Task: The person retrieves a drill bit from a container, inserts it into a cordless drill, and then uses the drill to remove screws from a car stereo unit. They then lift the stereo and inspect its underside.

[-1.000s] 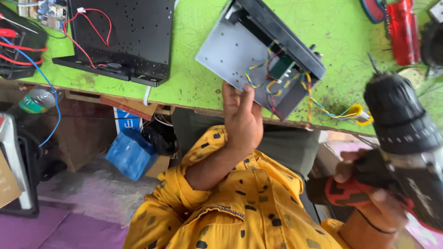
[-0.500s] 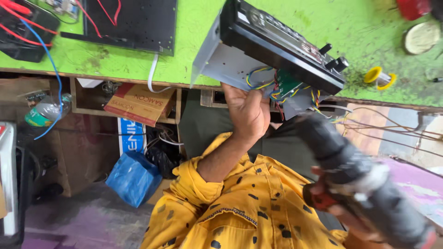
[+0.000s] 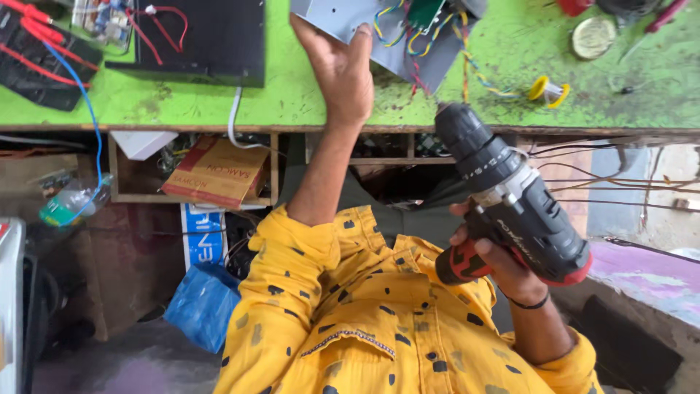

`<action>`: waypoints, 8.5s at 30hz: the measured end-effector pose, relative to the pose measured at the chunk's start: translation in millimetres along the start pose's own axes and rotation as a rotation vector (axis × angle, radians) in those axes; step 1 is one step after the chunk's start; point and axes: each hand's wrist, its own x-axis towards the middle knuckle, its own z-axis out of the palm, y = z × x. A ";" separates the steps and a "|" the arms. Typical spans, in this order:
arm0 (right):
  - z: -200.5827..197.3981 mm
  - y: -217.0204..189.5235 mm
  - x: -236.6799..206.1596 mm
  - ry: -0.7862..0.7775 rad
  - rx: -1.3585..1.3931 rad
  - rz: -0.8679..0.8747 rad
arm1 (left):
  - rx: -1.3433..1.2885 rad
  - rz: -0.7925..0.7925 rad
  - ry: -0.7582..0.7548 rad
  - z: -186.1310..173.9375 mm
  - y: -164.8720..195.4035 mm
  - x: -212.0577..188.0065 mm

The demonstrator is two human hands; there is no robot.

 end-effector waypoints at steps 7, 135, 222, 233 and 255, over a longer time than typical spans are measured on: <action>-26.2 26.2 -25.4 -0.039 -0.193 -0.047 | 0.138 -0.098 -0.185 -25.7 38.0 51.9; 20.1 13.3 -31.3 0.198 -0.728 0.126 | 0.152 -0.454 -0.360 -44.7 82.3 32.2; 79.3 -5.4 40.9 0.044 -0.831 -0.027 | -0.014 -0.187 -0.514 -56.6 80.5 7.0; 96.2 -11.4 42.2 0.117 -0.774 0.141 | 0.161 -0.033 -0.572 -51.0 88.6 11.7; 83.2 -2.8 29.6 0.114 -0.795 0.148 | 0.185 -0.076 -0.491 -56.4 80.8 11.3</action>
